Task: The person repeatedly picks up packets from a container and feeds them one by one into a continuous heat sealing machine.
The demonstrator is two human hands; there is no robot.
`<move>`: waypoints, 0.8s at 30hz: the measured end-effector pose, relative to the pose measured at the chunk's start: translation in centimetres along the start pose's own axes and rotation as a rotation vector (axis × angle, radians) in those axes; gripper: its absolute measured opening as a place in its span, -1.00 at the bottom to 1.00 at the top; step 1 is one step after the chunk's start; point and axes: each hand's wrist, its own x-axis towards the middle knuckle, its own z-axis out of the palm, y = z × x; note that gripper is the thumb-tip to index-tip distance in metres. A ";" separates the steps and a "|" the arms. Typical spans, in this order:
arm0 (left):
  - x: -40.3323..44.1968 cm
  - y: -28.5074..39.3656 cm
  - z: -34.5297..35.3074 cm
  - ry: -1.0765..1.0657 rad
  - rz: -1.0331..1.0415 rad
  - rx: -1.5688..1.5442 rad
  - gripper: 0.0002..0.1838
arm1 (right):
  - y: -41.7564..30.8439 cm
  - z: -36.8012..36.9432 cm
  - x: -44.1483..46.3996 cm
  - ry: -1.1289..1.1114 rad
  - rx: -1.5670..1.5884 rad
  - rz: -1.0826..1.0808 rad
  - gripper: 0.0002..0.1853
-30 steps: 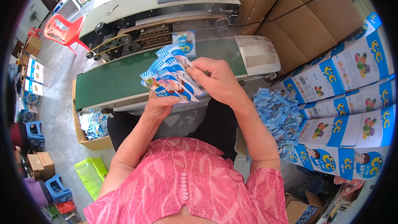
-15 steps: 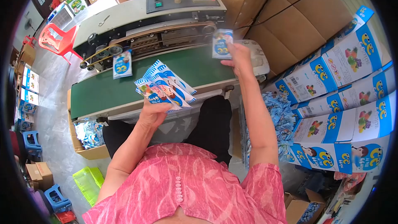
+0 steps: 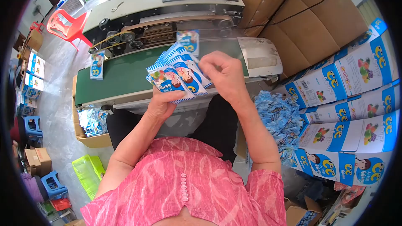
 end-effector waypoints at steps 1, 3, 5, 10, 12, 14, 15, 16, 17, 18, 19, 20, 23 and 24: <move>-0.1 -0.1 0.0 0.003 -0.006 -0.008 -0.25 | 0.1 0.1 -0.1 0.089 0.099 0.070 -0.82; -0.1 -0.2 0.0 0.002 -0.013 -0.015 -0.25 | 0.4 0.2 -0.3 0.272 0.297 0.208 -0.83; 0.0 -0.4 0.2 0.024 -0.022 -0.040 -0.26 | 0.5 0.3 -0.7 0.229 0.354 0.243 -0.82; 0.0 -1.2 0.3 0.032 -0.014 -0.022 -0.28 | 2.1 -1.8 -1.3 0.236 0.494 0.385 -0.78; 0.0 -1.1 0.3 0.031 -0.025 -0.026 -0.28 | 3.9 -4.0 -1.2 0.282 0.500 0.420 -0.77; -0.1 -0.9 0.2 0.043 -0.044 -0.018 -0.28 | 6.5 -6.4 -0.3 0.467 0.349 0.445 -0.78; -0.1 -0.9 0.1 0.039 -0.044 -0.018 -0.28 | 7.5 -6.9 0.3 0.471 0.347 0.442 -0.78; -0.2 -0.9 0.1 0.037 -0.052 -0.019 -0.29 | 8.3 -7.3 0.9 0.484 0.329 0.472 -0.79; -0.2 -0.9 0.1 0.035 -0.058 -0.020 -0.29 | 9.0 -7.7 1.7 0.494 0.309 0.502 -0.79; -0.2 -0.8 0.1 0.035 -0.062 -0.021 -0.29 | 9.6 -8.0 2.5 0.503 0.290 0.531 -0.80; -0.1 -0.8 0.1 0.035 -0.062 -0.020 -0.29 | 9.9 -8.0 3.3 0.502 0.291 0.530 -0.80; 0.0 -0.7 0.1 0.033 -0.056 -0.019 -0.29 | 10.3 -7.6 4.2 0.463 0.236 0.527 -0.81; 0.0 -0.5 0.1 0.045 -0.042 -0.016 -0.29 | 10.1 -5.9 5.2 0.372 0.130 0.525 -0.82; 0.2 -0.4 0.0 0.050 -0.017 -0.016 -0.29 | 8.5 -5.3 4.9 0.370 0.003 0.410 -0.84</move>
